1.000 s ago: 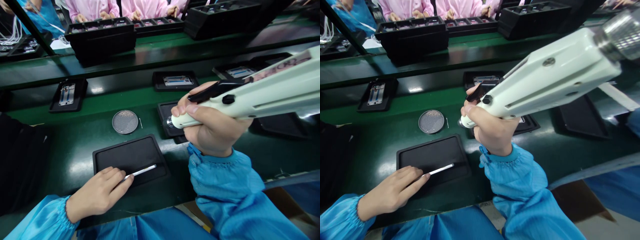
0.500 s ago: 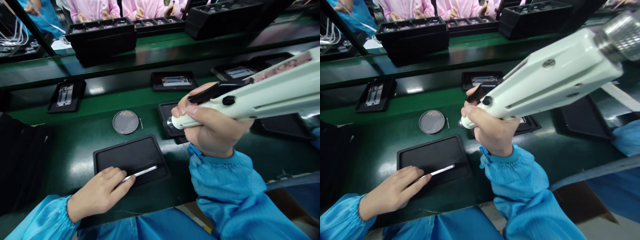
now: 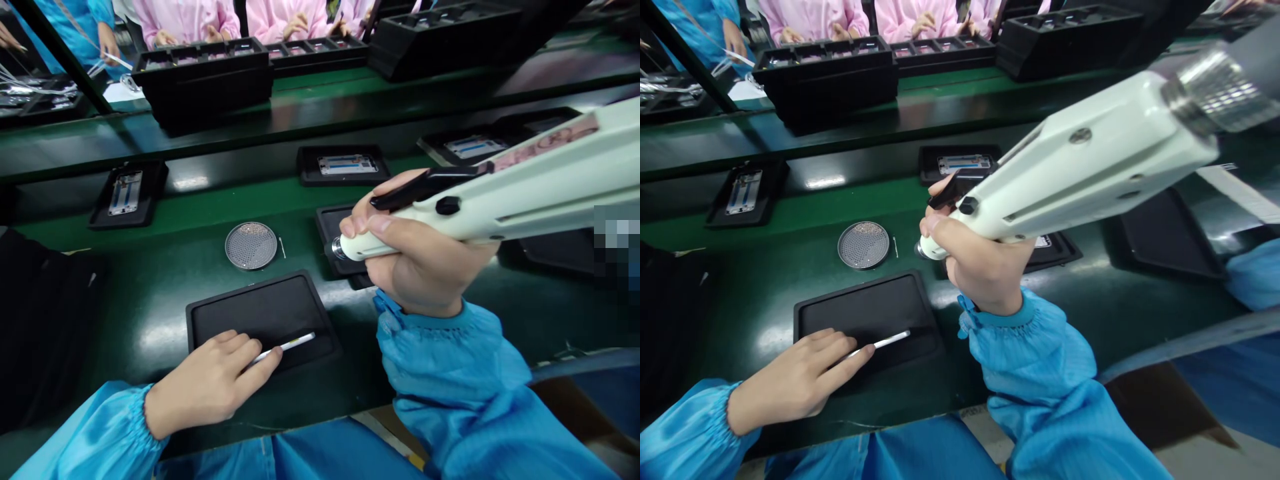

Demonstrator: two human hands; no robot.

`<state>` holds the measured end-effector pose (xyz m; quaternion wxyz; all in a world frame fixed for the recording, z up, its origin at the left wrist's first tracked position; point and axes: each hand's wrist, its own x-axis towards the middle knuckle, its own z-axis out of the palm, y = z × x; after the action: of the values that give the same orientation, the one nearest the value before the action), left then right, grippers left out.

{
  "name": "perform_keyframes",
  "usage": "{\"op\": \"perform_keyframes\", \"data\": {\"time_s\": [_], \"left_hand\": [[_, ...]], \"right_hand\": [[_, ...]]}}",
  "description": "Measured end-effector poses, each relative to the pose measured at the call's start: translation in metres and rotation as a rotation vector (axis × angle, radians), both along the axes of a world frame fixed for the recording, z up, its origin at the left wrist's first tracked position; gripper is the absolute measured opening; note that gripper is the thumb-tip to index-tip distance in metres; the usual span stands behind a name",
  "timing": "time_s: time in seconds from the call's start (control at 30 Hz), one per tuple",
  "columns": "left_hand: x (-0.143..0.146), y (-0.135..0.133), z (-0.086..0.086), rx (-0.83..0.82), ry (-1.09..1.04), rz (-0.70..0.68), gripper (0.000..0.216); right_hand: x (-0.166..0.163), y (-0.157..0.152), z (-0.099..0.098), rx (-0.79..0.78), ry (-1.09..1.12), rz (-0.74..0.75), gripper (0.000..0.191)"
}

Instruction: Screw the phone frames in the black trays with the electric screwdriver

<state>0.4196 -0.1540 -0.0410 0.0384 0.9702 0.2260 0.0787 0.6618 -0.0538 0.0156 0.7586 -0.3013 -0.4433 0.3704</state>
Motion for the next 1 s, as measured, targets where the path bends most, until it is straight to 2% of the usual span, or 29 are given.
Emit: {"op": "perform_keyframes", "data": {"time_s": [0.2,0.57,0.83,0.93,1.0], "left_hand": [[-0.002,0.002,-0.001,0.005,-0.015,-0.005,0.040],[0.009,0.005,0.006,-0.034,0.083,-0.002,0.046],[0.009,0.007,0.007,-0.047,0.076,-0.034,0.048],[0.007,0.013,0.006,-0.096,0.061,-0.023,0.046],[0.002,0.023,0.001,-0.125,0.056,0.032,0.043]], "right_hand": [[-0.001,0.000,0.002,-0.046,0.015,-0.003,0.018],[0.000,0.002,-0.002,-0.026,0.004,-0.017,0.016],[0.000,-0.001,-0.003,-0.044,-0.031,-0.019,0.016],[0.002,0.000,-0.006,-0.030,-0.047,-0.024,0.017],[0.003,0.000,-0.006,-0.041,-0.050,-0.018,0.017]]}}
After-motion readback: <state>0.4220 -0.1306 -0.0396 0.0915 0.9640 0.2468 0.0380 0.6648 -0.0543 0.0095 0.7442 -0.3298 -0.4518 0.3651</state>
